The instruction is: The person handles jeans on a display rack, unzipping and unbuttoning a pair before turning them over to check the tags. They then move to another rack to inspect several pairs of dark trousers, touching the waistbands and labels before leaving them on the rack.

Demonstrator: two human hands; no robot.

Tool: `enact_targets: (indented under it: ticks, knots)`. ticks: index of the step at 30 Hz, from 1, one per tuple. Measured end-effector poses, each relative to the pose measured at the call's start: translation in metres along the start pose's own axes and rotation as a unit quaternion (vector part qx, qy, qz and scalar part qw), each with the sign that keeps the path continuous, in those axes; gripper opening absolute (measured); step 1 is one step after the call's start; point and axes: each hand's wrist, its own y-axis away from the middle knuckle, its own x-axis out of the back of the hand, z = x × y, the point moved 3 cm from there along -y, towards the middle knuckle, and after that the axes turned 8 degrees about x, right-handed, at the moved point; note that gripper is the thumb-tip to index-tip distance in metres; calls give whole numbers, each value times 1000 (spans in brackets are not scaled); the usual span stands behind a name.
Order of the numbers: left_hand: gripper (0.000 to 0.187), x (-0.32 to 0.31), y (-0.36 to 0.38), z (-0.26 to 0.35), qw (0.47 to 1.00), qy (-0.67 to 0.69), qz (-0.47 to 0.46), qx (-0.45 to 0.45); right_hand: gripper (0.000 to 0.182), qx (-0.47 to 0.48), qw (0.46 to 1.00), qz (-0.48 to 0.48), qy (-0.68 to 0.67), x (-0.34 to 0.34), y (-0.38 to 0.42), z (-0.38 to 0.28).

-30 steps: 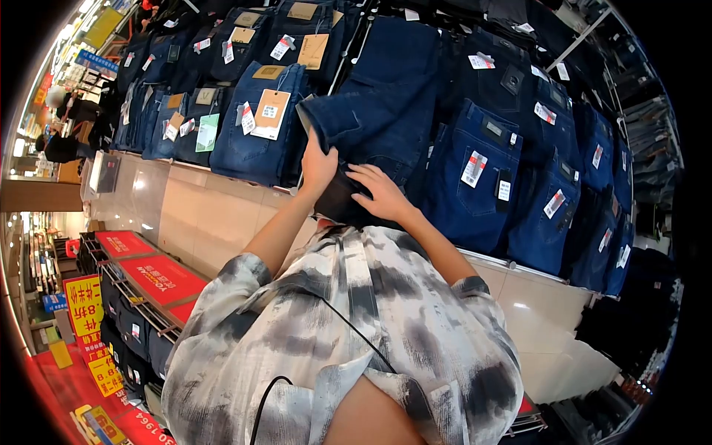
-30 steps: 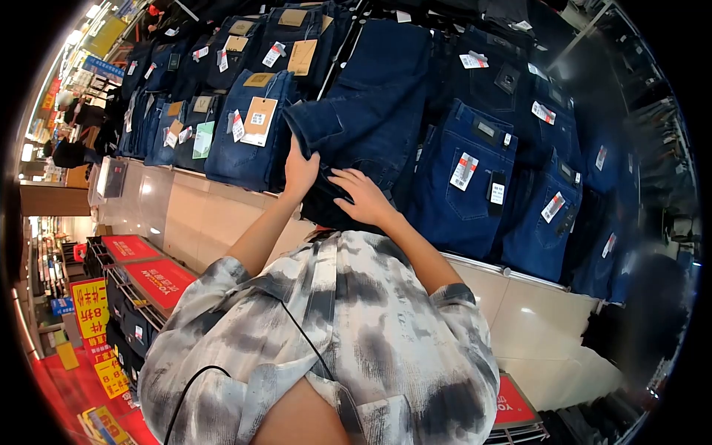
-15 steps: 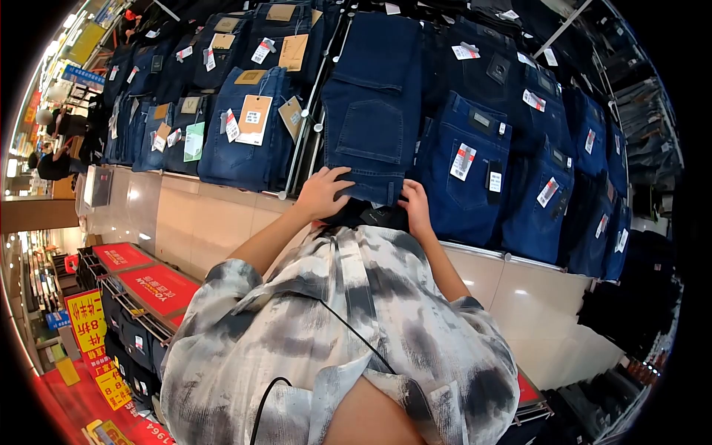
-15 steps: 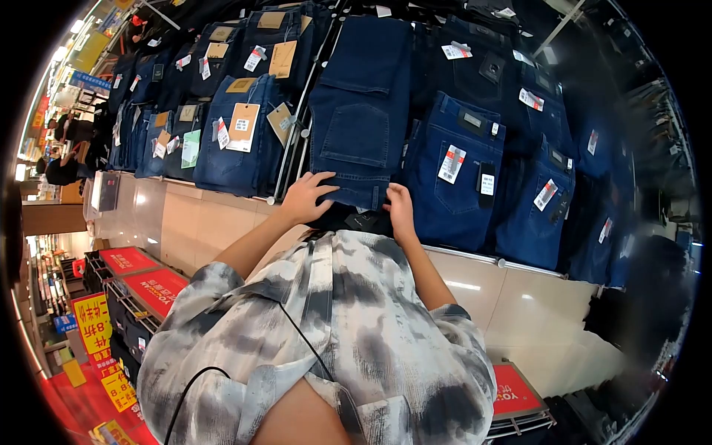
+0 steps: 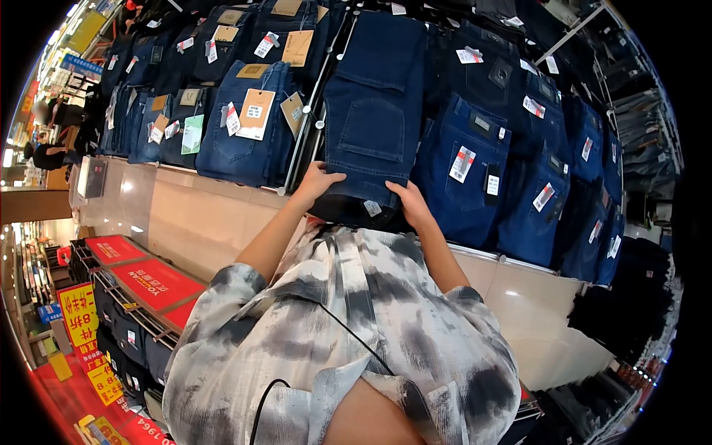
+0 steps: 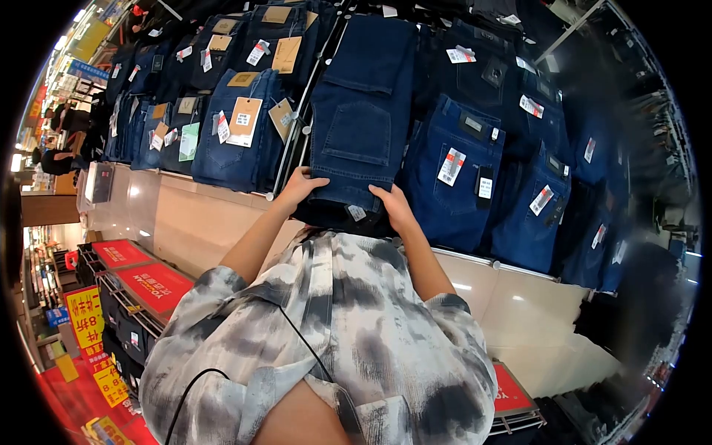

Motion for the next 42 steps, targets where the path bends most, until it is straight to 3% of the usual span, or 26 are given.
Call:
enact_targets:
  ticks: [2,6,10,12,17,20,24,27,36,42]
  knots:
    - [64,5,4,8,980,76,-149,104,52,4,998,13,-55,-10,10,-2]
    - [55,-3,30,28,932,234,-223,163,47,-97,969,-21,-225,-15,25,5]
    - [50,-14,19,7,909,275,-234,206,42,-96,970,-4,-222,-18,33,28]
    - [48,-16,19,-5,944,221,-166,180,42,-103,965,1,-242,-14,32,31]
    - [46,-16,25,-11,976,150,-105,119,46,-81,973,41,-211,-21,42,23]
    - [46,-13,24,-18,981,115,-72,139,47,-54,980,59,-182,-19,41,31]
    - [38,-9,31,-20,979,107,-80,153,44,-19,984,66,-163,-12,45,36]
    - [30,-8,35,-21,976,111,-82,166,41,-51,990,56,-122,-10,51,30]
    - [29,0,44,5,912,252,-211,245,28,-117,987,2,-114,-9,53,-4]
    - [32,3,42,69,855,330,-325,233,37,-125,969,6,-211,-23,35,-71]
